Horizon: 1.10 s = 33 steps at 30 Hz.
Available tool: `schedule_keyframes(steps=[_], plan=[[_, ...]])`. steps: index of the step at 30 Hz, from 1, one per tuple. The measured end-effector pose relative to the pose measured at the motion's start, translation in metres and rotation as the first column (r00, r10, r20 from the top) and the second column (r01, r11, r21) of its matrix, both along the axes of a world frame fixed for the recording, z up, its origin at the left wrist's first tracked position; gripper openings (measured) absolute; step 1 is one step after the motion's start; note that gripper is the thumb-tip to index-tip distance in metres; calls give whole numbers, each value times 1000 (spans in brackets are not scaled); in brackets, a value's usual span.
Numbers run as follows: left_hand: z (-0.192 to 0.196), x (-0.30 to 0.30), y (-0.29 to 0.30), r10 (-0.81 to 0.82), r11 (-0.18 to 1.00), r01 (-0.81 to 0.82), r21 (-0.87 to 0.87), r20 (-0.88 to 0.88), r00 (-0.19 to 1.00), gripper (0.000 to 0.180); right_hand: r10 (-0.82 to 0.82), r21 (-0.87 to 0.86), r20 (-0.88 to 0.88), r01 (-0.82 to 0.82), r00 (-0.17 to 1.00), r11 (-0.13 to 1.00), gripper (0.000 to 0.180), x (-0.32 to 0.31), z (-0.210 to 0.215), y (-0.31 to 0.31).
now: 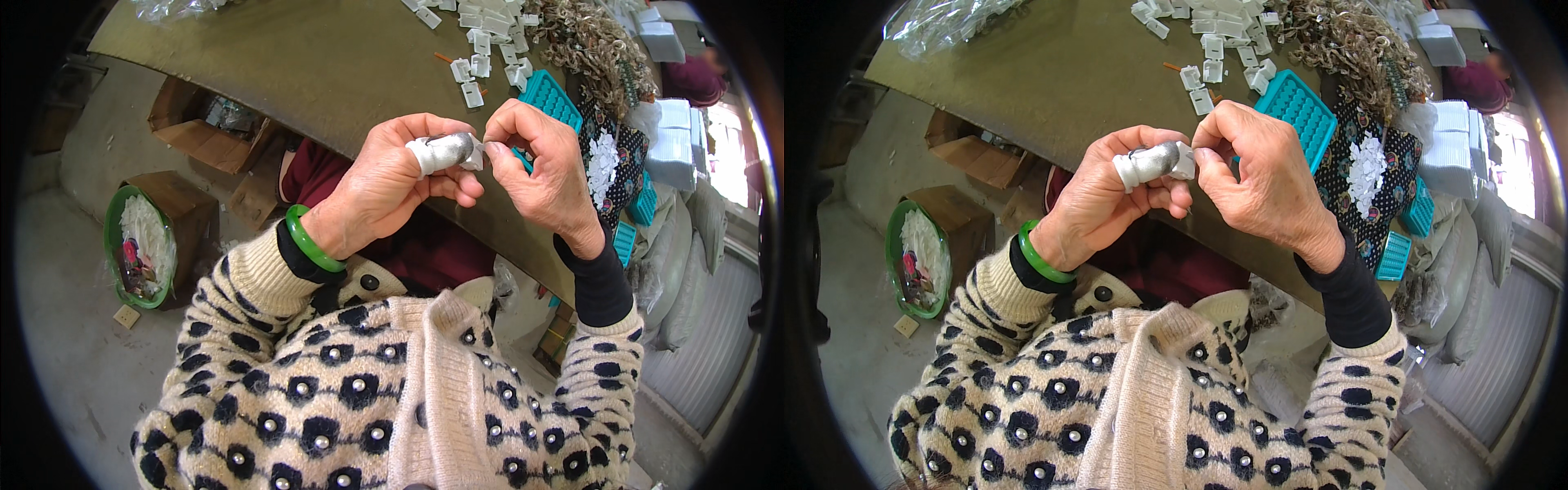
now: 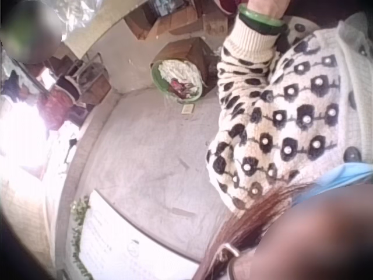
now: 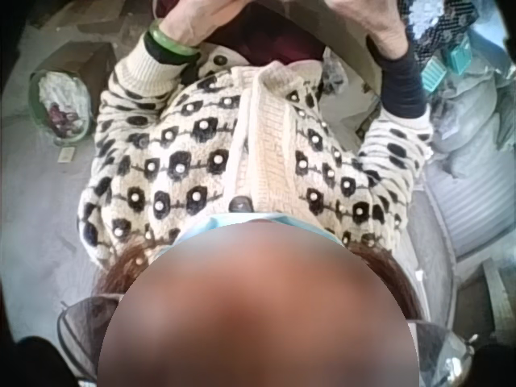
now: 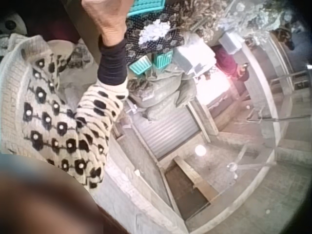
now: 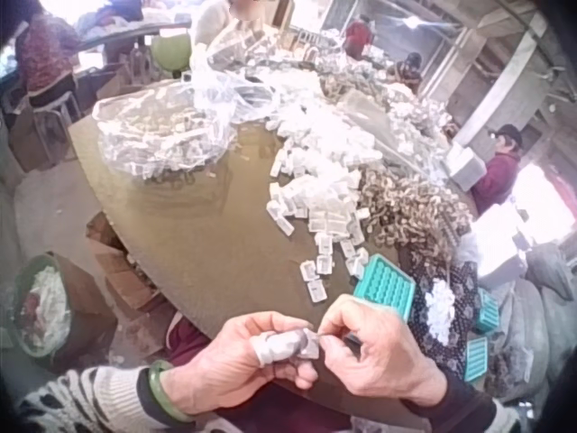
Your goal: The person repeatedly picks small white plastic housings and metal pins from a table and a blue tray, inserts the pins into the housings, and places the assembled units back on the table. The process is repeated continuously with both hands.
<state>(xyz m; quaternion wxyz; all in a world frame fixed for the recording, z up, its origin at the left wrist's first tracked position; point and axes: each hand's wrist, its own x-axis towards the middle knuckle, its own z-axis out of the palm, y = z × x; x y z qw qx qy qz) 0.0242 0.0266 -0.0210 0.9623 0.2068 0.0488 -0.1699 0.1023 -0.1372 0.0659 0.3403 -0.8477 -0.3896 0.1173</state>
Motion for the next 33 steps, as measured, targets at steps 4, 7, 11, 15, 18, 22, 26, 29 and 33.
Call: schedule_keyframes(steps=[4, 7, 11, 15, 18, 22, 26, 29, 33], plan=[[-1, -1, 0, -9, 1000, 9, -7, 12, 1000, 24, 48, -5, -16, -48, 999, 999, 7, 3, 0, 1], [-2, -1, 1, -11, 1000, 11, -7, 12, 1000, 25, 38, 23, -71, -37, 997, 999, 6, 3, -4, 1], [-1, -1, 1, -15, 1000, 15, 4, 18, 1000, 24, -10, 40, -131, 15, 991, 999, 7, -1, -11, 2], [-2, -1, -1, 1, 1000, 0, 29, -13, 1000, 22, 52, -4, 55, -52, 997, 999, 6, -3, -13, -1], [-5, -1, -2, 14, 999, -14, -28, -7, 1000, 23, -53, 83, -210, 72, 976, 994, 6, 2, -11, -2], [3, -2, 0, -27, 998, 24, -57, -60, 998, 16, -79, 8, 158, 79, 984, 997, 8, 20, -16, 10], [33, -6, 12, -36, 999, 41, 25, -157, 987, 10, 32, -300, 492, 135, 870, 944, 15, 33, -31, 23], [62, -4, 46, 127, 986, -150, 80, 232, 964, 13, 85, -349, 518, 120, 851, 929, 16, 31, -41, 24], [101, 24, 103, 351, 695, -618, 367, 576, 738, 10, 101, -335, 564, 116, 820, 935, 10, 29, -46, 24]])
